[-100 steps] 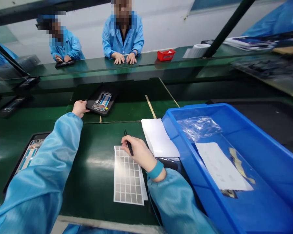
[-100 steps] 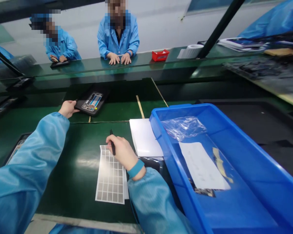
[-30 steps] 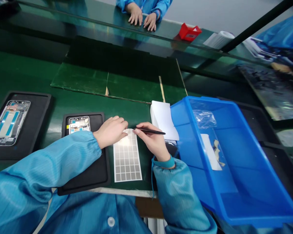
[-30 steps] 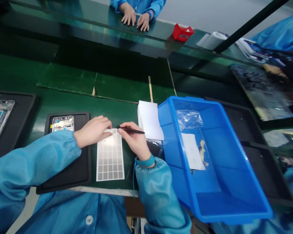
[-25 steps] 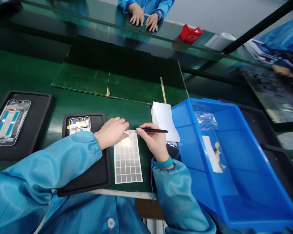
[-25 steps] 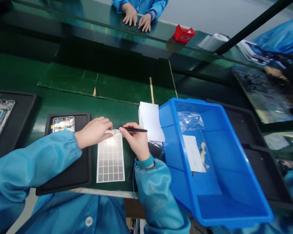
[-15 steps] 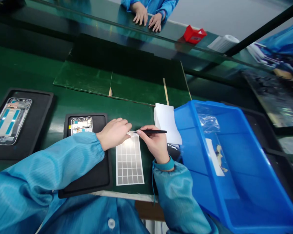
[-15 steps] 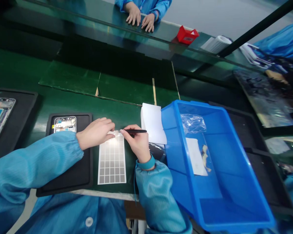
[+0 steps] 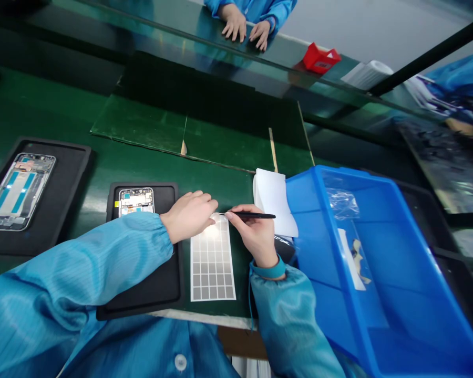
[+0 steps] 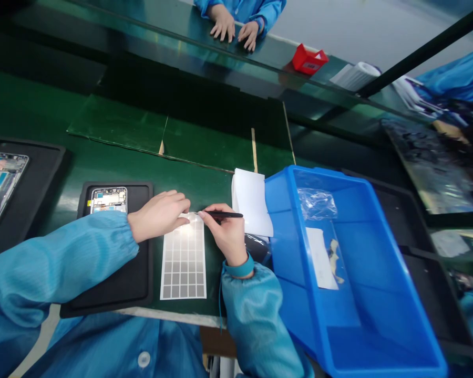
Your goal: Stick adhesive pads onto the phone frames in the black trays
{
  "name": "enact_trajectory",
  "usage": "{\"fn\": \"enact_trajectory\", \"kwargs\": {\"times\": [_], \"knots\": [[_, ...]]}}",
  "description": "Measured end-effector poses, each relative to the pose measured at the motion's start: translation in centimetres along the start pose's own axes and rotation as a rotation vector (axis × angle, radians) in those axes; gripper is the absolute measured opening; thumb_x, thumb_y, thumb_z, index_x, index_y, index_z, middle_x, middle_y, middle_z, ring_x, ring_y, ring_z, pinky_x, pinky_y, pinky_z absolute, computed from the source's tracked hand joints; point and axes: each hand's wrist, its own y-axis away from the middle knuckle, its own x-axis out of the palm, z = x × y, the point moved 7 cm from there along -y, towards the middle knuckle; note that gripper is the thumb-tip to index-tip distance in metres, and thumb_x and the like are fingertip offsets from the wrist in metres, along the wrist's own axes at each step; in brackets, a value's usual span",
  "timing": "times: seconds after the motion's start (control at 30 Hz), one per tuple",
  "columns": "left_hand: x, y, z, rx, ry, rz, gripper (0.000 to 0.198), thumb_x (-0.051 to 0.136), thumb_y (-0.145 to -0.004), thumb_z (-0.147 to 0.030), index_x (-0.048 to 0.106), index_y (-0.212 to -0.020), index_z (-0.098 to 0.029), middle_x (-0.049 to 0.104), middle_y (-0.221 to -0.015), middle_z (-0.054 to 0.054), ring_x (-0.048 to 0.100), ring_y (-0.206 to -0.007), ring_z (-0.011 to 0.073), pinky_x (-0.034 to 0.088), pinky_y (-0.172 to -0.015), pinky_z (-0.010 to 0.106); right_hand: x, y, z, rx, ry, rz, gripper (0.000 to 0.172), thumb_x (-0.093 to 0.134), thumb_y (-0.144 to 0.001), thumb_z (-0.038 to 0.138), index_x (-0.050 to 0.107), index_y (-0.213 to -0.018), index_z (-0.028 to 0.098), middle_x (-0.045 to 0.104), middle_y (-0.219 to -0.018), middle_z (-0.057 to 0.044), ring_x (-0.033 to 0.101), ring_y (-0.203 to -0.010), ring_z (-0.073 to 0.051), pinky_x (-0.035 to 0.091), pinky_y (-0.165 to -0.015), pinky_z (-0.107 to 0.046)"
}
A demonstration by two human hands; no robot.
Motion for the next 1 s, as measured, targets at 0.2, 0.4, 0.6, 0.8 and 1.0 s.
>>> {"fn": "enact_trajectory", "kwargs": {"times": [0.2, 0.4, 0.6, 0.8, 1.0], "knots": [[-0.11, 0.02, -0.02, 0.002, 0.000, -0.010, 0.017, 0.065, -0.090, -0.031, 0.061, -0.093, -0.016, 0.065, -0.100, 0.008, 0.059, -0.099, 0.0255, 0.045, -0.083, 0.037, -0.07, 0.00, 0.05, 0.001, -0.011, -0.014, 0.020, 0.080, -0.077, 0.039, 0.070, -0.084, 0.023, 0.071, -0.081, -0.003, 0.068, -0.075, -0.022, 0.056, -0.072, -0.036], [0.06, -0.04, 0.07, 0.005, 0.007, -0.012, 0.016, 0.065, -0.090, -0.031, 0.061, -0.094, -0.016, 0.065, -0.100, 0.008, 0.059, -0.099, 0.0252, 0.045, -0.083, 0.037, -0.03, -0.03, -0.25, -0.003, 0.013, -0.004, 0.023, 0.079, -0.078, 0.042, 0.070, -0.085, 0.023, 0.071, -0.082, -0.004, 0.069, -0.076, -0.022, 0.057, -0.072, -0.038], [0.03, 0.00, 0.10, 0.004, 0.001, -0.019, 0.016, 0.065, -0.089, -0.032, 0.060, -0.092, -0.017, 0.066, -0.100, 0.007, 0.059, -0.098, 0.0250, 0.045, -0.082, 0.037, -0.02, -0.01, -0.12, -0.006, 0.002, -0.009, 0.022, 0.080, -0.077, 0.042, 0.070, -0.084, 0.023, 0.071, -0.082, -0.004, 0.068, -0.075, -0.022, 0.057, -0.073, -0.038], [-0.01, -0.01, 0.07, 0.008, -0.002, -0.024, 0.016, 0.066, -0.088, -0.031, 0.061, -0.092, -0.016, 0.066, -0.100, 0.007, 0.059, -0.098, 0.0251, 0.045, -0.082, 0.037, -0.06, 0.04, -0.07, -0.002, -0.015, -0.020, 0.020, 0.080, -0.077, 0.038, 0.070, -0.083, 0.023, 0.071, -0.081, -0.003, 0.068, -0.075, -0.022, 0.056, -0.072, -0.037], [-0.10, 0.04, 0.03, 0.005, 0.005, -0.017, 0.017, 0.066, -0.089, -0.032, 0.061, -0.093, -0.016, 0.066, -0.099, 0.007, 0.059, -0.098, 0.0253, 0.045, -0.083, 0.037, -0.03, -0.03, 0.12, -0.004, -0.002, -0.016, 0.019, 0.080, -0.077, 0.037, 0.070, -0.083, 0.023, 0.071, -0.082, -0.003, 0.068, -0.076, -0.022, 0.056, -0.073, -0.037]]}}
